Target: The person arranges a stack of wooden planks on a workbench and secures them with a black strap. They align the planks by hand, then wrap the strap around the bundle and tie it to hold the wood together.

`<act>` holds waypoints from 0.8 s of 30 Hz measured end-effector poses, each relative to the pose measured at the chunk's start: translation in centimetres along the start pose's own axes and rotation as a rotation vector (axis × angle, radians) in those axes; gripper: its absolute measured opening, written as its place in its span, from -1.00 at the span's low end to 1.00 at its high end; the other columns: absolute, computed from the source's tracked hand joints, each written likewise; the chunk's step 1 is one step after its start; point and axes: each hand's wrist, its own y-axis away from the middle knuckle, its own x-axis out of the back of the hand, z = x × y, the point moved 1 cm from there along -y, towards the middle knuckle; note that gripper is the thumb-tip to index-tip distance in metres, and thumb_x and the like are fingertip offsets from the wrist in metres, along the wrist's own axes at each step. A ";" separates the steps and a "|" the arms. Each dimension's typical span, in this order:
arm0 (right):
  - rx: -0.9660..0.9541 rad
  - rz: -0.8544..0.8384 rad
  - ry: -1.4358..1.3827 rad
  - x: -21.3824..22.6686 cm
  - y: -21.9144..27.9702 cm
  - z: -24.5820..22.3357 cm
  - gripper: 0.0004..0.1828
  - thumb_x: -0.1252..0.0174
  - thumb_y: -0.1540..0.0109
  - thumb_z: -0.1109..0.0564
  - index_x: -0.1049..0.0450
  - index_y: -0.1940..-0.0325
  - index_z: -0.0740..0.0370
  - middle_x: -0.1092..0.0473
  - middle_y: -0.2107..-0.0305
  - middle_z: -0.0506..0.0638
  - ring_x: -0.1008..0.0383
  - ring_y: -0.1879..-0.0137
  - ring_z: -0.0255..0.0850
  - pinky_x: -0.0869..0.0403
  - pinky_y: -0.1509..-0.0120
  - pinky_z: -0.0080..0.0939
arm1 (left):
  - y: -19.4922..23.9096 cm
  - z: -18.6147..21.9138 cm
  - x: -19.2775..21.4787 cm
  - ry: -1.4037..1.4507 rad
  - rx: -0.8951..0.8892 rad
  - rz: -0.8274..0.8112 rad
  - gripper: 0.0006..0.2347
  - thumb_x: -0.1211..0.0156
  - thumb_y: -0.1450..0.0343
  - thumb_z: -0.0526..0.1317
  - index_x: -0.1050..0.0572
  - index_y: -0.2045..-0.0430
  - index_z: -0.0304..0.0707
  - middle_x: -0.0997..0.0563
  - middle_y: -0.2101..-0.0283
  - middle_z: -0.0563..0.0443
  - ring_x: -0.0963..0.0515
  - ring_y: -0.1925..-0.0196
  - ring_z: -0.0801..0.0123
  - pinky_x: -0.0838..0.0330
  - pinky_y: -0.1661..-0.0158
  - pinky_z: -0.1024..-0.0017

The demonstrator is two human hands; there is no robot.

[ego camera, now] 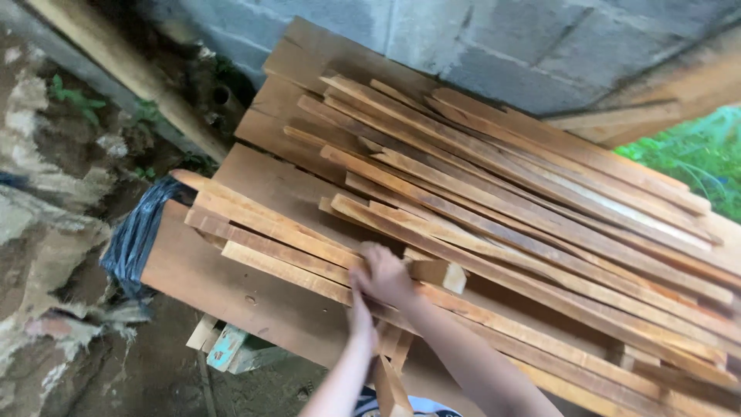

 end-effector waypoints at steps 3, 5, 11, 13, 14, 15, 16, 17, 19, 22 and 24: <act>0.047 -0.024 0.078 3.1 6.8 -2.0 -0.23 -0.17 -0.28 -0.19 -0.23 -0.41 0.36 -0.13 -0.39 0.20 -0.09 -0.52 0.13 -0.14 -0.53 0.14 | -5.5 -1.7 4.4 -0.198 -0.067 0.040 -0.24 -0.16 -0.28 0.22 -0.41 -0.22 -0.50 -0.51 -0.21 -0.29 -0.50 -0.20 0.14 -0.37 -0.16 0.31; -0.016 -0.004 0.125 5.1 11.7 -1.2 -0.25 -0.11 -0.31 -0.22 -0.24 -0.41 0.33 -0.14 -0.40 0.20 -0.03 -0.55 0.11 -0.04 -0.57 0.14 | -2.5 0.2 4.7 -0.363 -0.060 0.091 -0.17 -0.18 -0.29 0.21 -0.08 -0.33 -0.43 -0.16 -0.38 -0.29 -0.19 -0.40 0.08 -0.10 -0.33 0.10; -0.282 0.195 0.220 10.0 27.8 4.6 -0.21 -0.35 -0.11 -0.14 -0.30 -0.35 0.15 -0.17 -0.40 0.08 -0.02 -0.57 0.09 -0.07 -0.56 0.13 | 4.1 -1.2 4.2 -0.903 -0.236 -0.051 -0.23 -0.19 -0.32 0.11 -0.04 -0.43 -0.11 -0.05 -0.52 -0.07 -0.13 -0.53 0.13 -0.09 -0.42 0.09; -0.407 0.214 0.299 10.3 32.5 7.9 -0.09 -0.38 -0.08 -0.25 -0.25 -0.40 0.11 -0.13 -0.43 0.09 0.05 -0.61 0.10 -0.03 -0.58 0.14 | 6.7 -2.5 1.6 -1.064 -0.277 -0.174 -0.31 -0.19 -0.32 0.13 -0.27 -0.37 -0.12 -0.24 -0.47 -0.03 -0.27 -0.48 0.22 -0.18 -0.39 0.23; -0.445 0.184 0.387 10.5 34.2 9.5 0.04 -0.36 -0.05 -0.35 -0.15 -0.46 0.15 -0.03 -0.47 0.12 0.15 -0.63 0.12 0.07 -0.62 0.16 | 8.4 -3.0 -0.5 -1.259 -0.281 -0.343 -0.35 -0.12 -0.36 0.14 -0.24 -0.38 -0.01 -0.21 -0.50 0.05 -0.22 -0.51 0.25 -0.17 -0.40 0.11; -0.486 0.145 0.474 10.7 36.3 11.0 0.18 -0.34 -0.03 -0.45 -0.05 -0.51 0.18 0.08 -0.51 0.15 0.24 -0.65 0.13 0.16 -0.65 0.19 | 10.1 -4.0 -2.3 -1.446 -0.275 -0.519 -0.39 -0.05 -0.39 0.15 -0.22 -0.39 0.11 -0.18 -0.52 0.13 -0.17 -0.54 0.27 -0.16 -0.42 0.00; -0.510 0.152 0.472 10.3 37.7 12.5 0.18 -0.34 -0.03 -0.45 -0.05 -0.51 0.18 0.08 -0.51 0.15 0.24 -0.65 0.13 0.16 -0.65 0.19 | 10.4 -5.3 -3.6 -1.467 -0.267 -0.531 -0.39 -0.05 -0.39 0.15 -0.22 -0.39 0.11 -0.18 -0.52 0.13 -0.17 -0.54 0.27 -0.16 -0.42 0.00; -0.491 0.119 0.666 10.1 38.8 14.3 0.34 -0.25 0.03 -0.65 0.04 -0.54 0.18 0.15 -0.53 0.16 0.32 -0.66 0.14 0.24 -0.65 0.22 | 10.8 -6.6 -5.1 -1.690 -0.327 -0.600 -0.36 -0.07 -0.39 0.18 -0.18 -0.40 0.08 -0.14 -0.52 0.05 -0.18 -0.52 0.17 -0.21 -0.38 -0.06; -0.482 0.087 0.857 10.4 40.1 16.6 0.52 -0.16 0.09 -0.85 0.13 -0.58 0.18 0.22 -0.55 0.17 0.39 -0.67 0.14 0.32 -0.65 0.25 | 10.4 -9.7 -7.5 -1.923 -0.390 -0.676 -0.32 -0.10 -0.38 0.21 -0.14 -0.41 0.05 -0.11 -0.51 -0.03 -0.20 -0.50 0.06 -0.25 -0.34 -0.12; -0.367 0.152 1.008 14.2 38.5 15.7 0.69 -0.11 0.23 -0.94 0.21 -0.61 0.17 0.23 -0.56 0.07 0.44 -0.71 0.09 0.35 -0.66 0.32 | 8.8 -14.3 -10.2 -2.111 -0.680 -0.798 -0.17 -0.30 -0.30 0.19 -0.13 -0.40 -0.25 -0.16 -0.43 -0.39 -0.20 -0.45 -0.18 -0.21 -0.33 -0.03; -0.704 -0.269 0.521 19.1 35.9 12.3 0.26 -0.43 0.01 -0.38 0.09 -0.61 -0.09 0.13 -0.54 -0.13 0.22 -0.64 -0.07 0.16 -0.63 0.39 | 7.7 -17.3 -11.7 -2.447 -0.741 -0.769 0.11 -0.35 -0.15 0.31 0.15 -0.51 -0.27 0.05 -0.57 -0.20 0.17 -0.60 -0.10 0.17 -0.46 -0.10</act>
